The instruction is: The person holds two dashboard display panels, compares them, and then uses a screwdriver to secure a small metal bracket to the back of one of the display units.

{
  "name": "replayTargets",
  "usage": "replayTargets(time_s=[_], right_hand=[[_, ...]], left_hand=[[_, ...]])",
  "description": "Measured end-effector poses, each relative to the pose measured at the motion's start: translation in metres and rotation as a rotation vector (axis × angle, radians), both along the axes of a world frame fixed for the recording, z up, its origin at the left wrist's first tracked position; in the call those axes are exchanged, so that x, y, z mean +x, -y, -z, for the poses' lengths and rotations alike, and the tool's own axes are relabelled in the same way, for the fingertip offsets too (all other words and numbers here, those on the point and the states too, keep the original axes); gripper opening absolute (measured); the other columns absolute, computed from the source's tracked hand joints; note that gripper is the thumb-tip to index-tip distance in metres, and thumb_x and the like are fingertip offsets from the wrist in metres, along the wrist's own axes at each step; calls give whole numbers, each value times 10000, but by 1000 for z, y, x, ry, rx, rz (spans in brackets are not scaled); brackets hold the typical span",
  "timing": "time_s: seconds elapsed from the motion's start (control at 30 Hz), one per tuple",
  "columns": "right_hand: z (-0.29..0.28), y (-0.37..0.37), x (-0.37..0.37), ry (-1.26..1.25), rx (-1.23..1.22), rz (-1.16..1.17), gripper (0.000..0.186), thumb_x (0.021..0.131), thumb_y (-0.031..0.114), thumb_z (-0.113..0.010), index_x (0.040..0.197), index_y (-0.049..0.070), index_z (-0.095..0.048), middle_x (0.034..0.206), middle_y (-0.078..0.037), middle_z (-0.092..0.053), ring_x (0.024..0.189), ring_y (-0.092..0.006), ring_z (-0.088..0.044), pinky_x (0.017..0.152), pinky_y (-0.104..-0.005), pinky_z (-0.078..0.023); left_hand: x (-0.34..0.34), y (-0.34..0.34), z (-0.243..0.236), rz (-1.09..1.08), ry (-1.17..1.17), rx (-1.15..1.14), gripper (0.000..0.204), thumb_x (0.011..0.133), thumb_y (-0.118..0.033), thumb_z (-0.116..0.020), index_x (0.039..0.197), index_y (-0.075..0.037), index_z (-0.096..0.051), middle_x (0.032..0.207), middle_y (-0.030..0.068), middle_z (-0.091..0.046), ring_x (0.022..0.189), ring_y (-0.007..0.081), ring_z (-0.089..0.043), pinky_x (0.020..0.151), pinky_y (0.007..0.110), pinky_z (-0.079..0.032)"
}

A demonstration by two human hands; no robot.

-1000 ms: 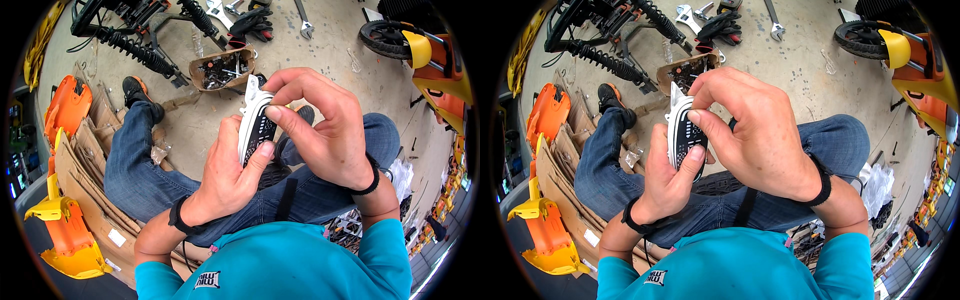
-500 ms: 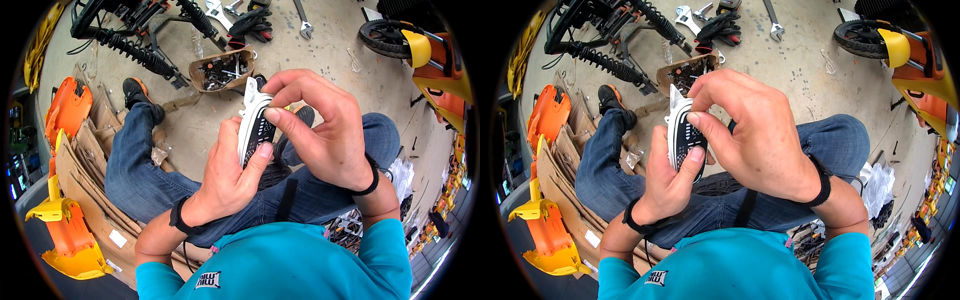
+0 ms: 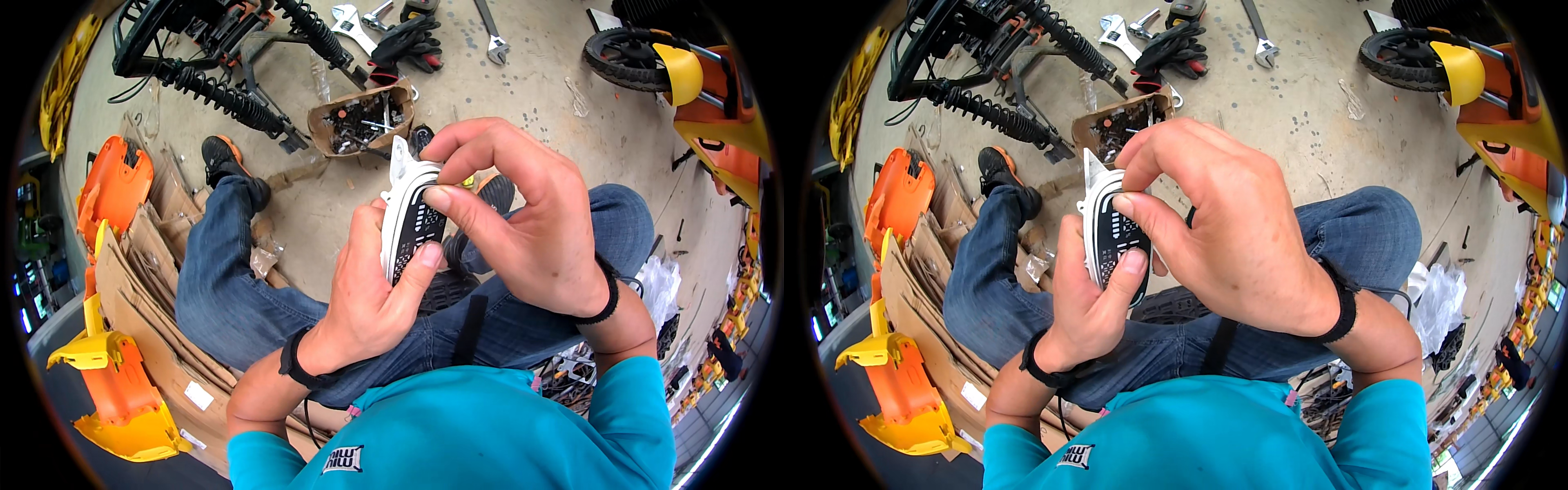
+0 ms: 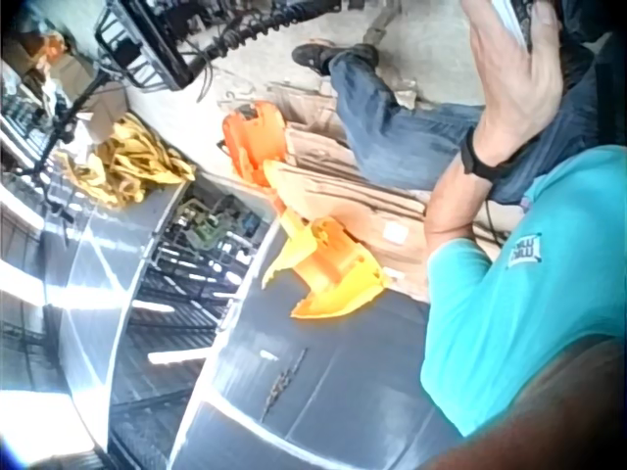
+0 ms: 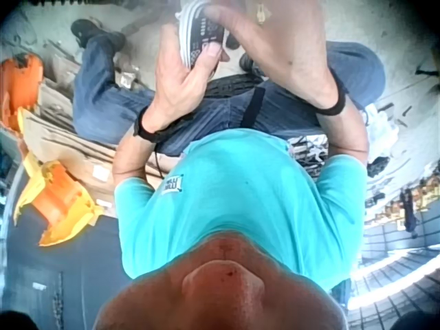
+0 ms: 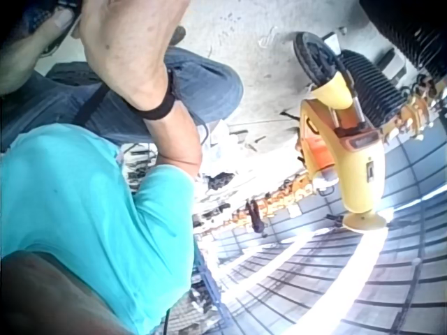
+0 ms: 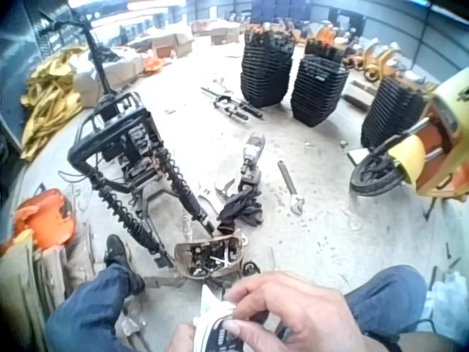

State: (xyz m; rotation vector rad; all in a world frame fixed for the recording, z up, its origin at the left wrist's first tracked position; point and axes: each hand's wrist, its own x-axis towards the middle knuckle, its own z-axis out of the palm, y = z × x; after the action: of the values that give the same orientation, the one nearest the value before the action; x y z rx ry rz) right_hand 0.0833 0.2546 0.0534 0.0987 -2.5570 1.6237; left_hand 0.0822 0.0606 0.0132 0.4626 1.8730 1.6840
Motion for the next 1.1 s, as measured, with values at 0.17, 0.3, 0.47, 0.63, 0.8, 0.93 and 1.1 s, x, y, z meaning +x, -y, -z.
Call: replayTargets(time_s=[0.17,0.3,0.47,0.63,0.8,0.93,1.1], right_hand=[[1,-2,0,18,-46,-4,117,822,26,-726,887,12,-629,1031,-116,-688,924,-212,-663,823,-318,-507],[1,-3,0,23,-83,-11,116,822,27,-725,888,7,-633,1014,-119,-681,911,-209,-658,821,-317,-505],[-1,-3,0,130,-157,-5,132,850,25,-711,951,-8,-633,1012,-113,-675,923,-185,-651,823,-302,-501],[0,-5,-1,230,-303,-3,165,926,25,-657,1076,-17,-603,1056,-94,-676,963,-149,-644,839,-281,-514],[9,-8,-4,289,-549,63,189,1006,107,-564,1153,-10,-587,1100,-90,-680,988,-125,-631,819,-274,-528],[6,-9,-4,375,-546,41,271,1023,170,-550,1220,-15,-575,1099,-81,-675,977,-115,-618,799,-264,-521],[9,-2,-3,370,-453,-29,372,1023,243,-567,1289,-16,-556,1111,-72,-655,962,-98,-602,777,-246,-510]], left_hand=[[0,0,-2,8,22,-5,241,1002,-110,-526,1144,3,-368,996,155,-635,868,169,-670,734,275,-539],[-1,0,1,16,-1,7,255,1000,-118,-531,1154,3,-369,1004,153,-631,862,172,-670,737,282,-542],[0,1,0,10,48,33,286,1001,-134,-534,1182,10,-367,1031,166,-619,853,189,-676,736,293,-550],[-1,0,-4,-13,137,88,336,1009,-185,-527,1227,14,-366,1063,163,-607,839,205,-685,731,309,-561],[-1,-5,-11,-110,256,217,418,1022,-254,-503,1309,15,-360,1069,135,-610,847,226,-700,735,312,-570],[-9,-2,-10,-126,261,237,461,1031,-317,-474,1341,10,-373,1084,133,-623,840,248,-712,722,312,-576],[-11,0,-10,-166,339,262,489,1056,-338,-401,1400,7,-355,1089,131,-633,818,216,-697,703,293,-566]])
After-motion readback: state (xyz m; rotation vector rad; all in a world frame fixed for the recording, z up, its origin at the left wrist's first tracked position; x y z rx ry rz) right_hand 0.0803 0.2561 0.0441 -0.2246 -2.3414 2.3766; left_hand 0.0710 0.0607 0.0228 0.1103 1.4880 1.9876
